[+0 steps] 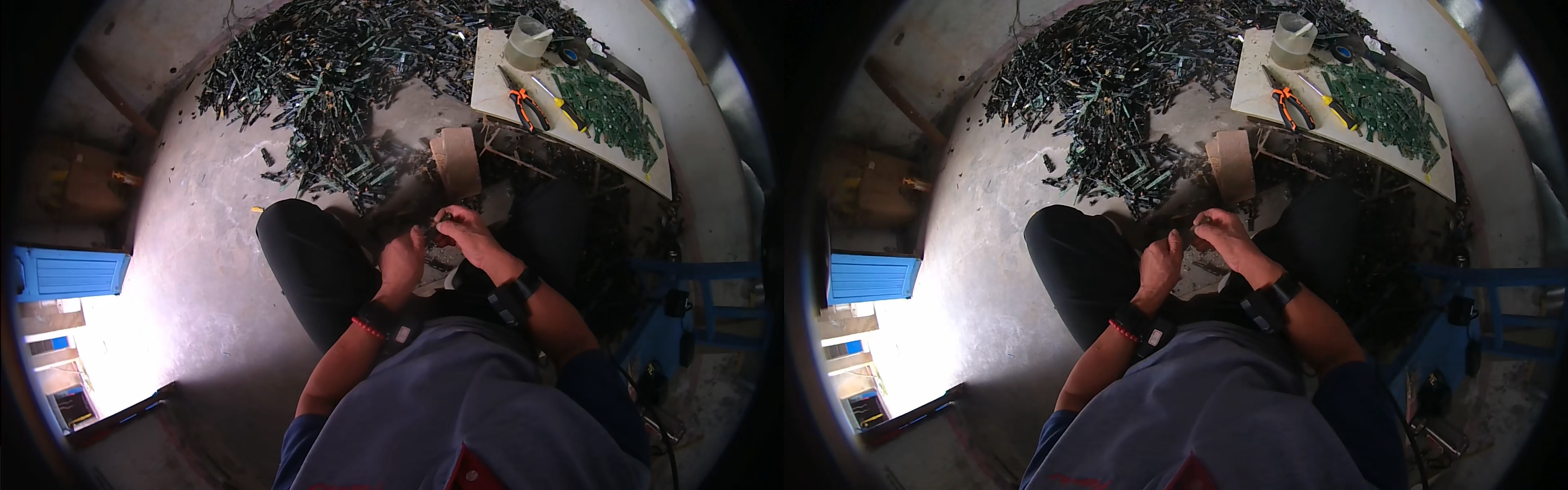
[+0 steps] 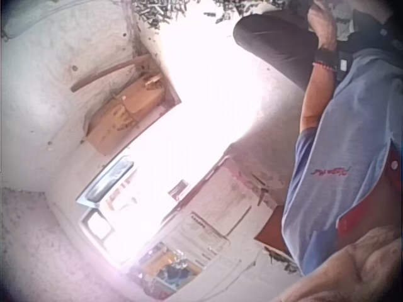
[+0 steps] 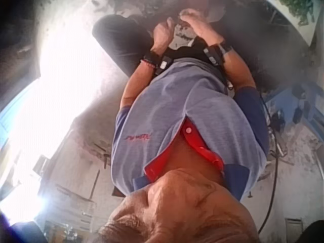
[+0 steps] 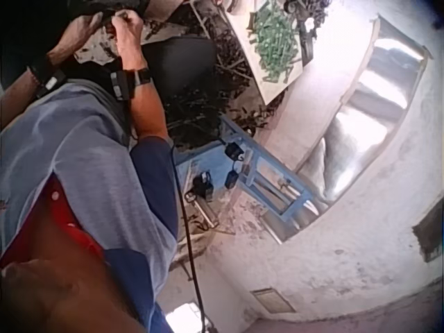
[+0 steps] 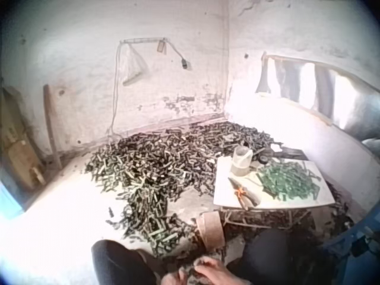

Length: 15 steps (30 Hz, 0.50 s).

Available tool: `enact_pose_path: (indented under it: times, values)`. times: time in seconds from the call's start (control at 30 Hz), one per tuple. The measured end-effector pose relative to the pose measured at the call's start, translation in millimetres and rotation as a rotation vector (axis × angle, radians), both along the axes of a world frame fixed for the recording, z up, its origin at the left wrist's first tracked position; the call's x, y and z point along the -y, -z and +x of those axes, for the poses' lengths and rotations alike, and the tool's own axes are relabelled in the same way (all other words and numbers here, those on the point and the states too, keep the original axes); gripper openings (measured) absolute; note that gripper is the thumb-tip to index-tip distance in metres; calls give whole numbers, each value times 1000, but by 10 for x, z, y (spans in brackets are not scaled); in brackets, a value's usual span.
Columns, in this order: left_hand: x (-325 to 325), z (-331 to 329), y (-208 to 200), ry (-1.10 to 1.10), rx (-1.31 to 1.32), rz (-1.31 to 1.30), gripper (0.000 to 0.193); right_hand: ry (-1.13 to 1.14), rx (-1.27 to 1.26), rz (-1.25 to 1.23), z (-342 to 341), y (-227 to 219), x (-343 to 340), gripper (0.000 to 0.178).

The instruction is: The person sits on the floor and uses pliers and a screwdriver to strip components from green circuit boards. They repeatedly cut and pry parts off the boards, placing the separated pieces onto a nearby table.

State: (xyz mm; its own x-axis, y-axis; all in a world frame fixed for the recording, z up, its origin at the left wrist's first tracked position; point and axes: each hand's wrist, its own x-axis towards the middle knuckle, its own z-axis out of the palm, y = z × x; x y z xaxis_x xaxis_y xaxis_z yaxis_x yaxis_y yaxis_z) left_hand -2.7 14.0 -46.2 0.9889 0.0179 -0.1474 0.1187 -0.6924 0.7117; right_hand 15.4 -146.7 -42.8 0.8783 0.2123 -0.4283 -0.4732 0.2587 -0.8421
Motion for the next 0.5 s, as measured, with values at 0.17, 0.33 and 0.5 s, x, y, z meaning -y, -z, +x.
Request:
enact_pose_path:
  times: [0.17, 0.33, 0.5]
  values:
    - [-15, 10, -23, 9, -61, -53, 56, -46, 60, -8, 12, 158, 40, 17]
    - [-13, 9, -37, -15, -44, -36, 55, 5, 11, 33, 5, 58, 0, 16]
    - [-13, 13, 2, -22, -61, -44, 55, 7, 17, 26, -7, 15, -11, 14]
